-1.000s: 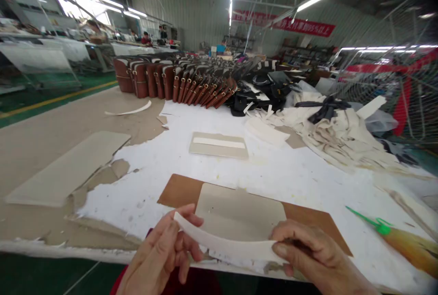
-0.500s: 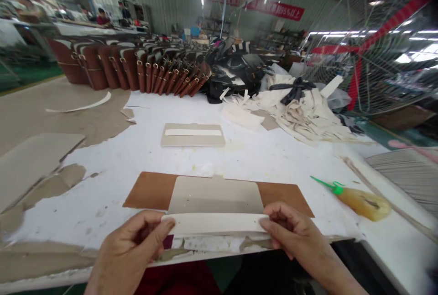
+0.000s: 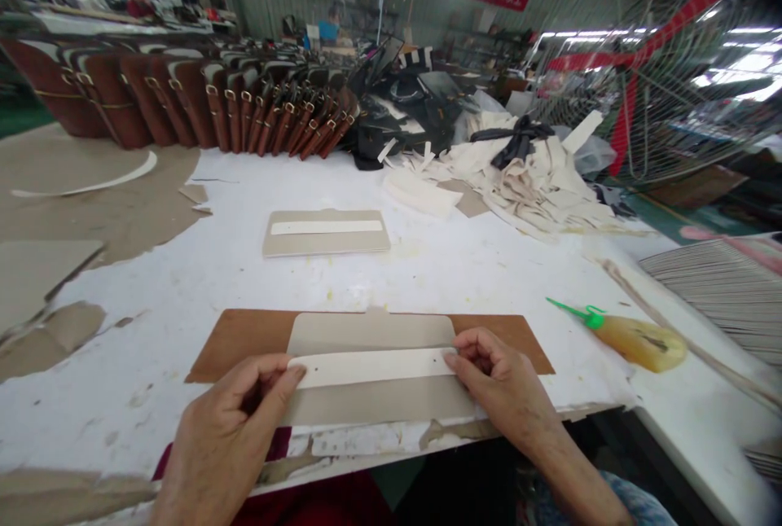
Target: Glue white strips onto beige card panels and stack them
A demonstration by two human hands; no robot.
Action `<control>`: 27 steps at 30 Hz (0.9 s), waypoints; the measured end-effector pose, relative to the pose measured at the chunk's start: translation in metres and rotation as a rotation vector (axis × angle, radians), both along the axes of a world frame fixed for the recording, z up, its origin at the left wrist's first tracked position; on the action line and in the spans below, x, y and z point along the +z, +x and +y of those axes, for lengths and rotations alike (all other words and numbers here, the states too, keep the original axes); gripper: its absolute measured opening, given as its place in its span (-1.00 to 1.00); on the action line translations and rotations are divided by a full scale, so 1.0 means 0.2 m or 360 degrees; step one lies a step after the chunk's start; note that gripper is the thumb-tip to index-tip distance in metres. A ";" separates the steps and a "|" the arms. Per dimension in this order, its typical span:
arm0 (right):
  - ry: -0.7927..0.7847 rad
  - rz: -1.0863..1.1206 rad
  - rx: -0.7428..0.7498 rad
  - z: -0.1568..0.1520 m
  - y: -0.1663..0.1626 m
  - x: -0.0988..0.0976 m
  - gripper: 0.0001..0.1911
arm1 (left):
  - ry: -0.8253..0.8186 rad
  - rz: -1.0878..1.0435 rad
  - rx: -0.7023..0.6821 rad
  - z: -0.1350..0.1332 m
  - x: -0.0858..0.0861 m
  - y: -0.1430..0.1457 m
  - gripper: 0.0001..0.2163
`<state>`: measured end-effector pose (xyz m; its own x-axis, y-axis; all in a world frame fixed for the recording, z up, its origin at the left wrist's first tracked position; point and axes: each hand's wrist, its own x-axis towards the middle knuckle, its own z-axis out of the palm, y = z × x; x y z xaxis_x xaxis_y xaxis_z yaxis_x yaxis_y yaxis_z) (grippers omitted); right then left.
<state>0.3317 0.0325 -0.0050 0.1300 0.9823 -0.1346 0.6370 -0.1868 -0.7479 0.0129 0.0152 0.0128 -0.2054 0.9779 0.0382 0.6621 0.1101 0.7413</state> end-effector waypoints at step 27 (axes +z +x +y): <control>0.0160 -0.0158 -0.0090 0.01 -0.06 0.05 -0.84 | 0.0008 0.0233 0.0121 0.01 -0.04 -0.01 -0.67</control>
<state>0.3188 0.0339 0.0053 0.1933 0.9809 -0.0195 0.6995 -0.1517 -0.6983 0.0107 0.0169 0.0050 -0.2709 0.9594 0.0783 0.7530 0.1606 0.6381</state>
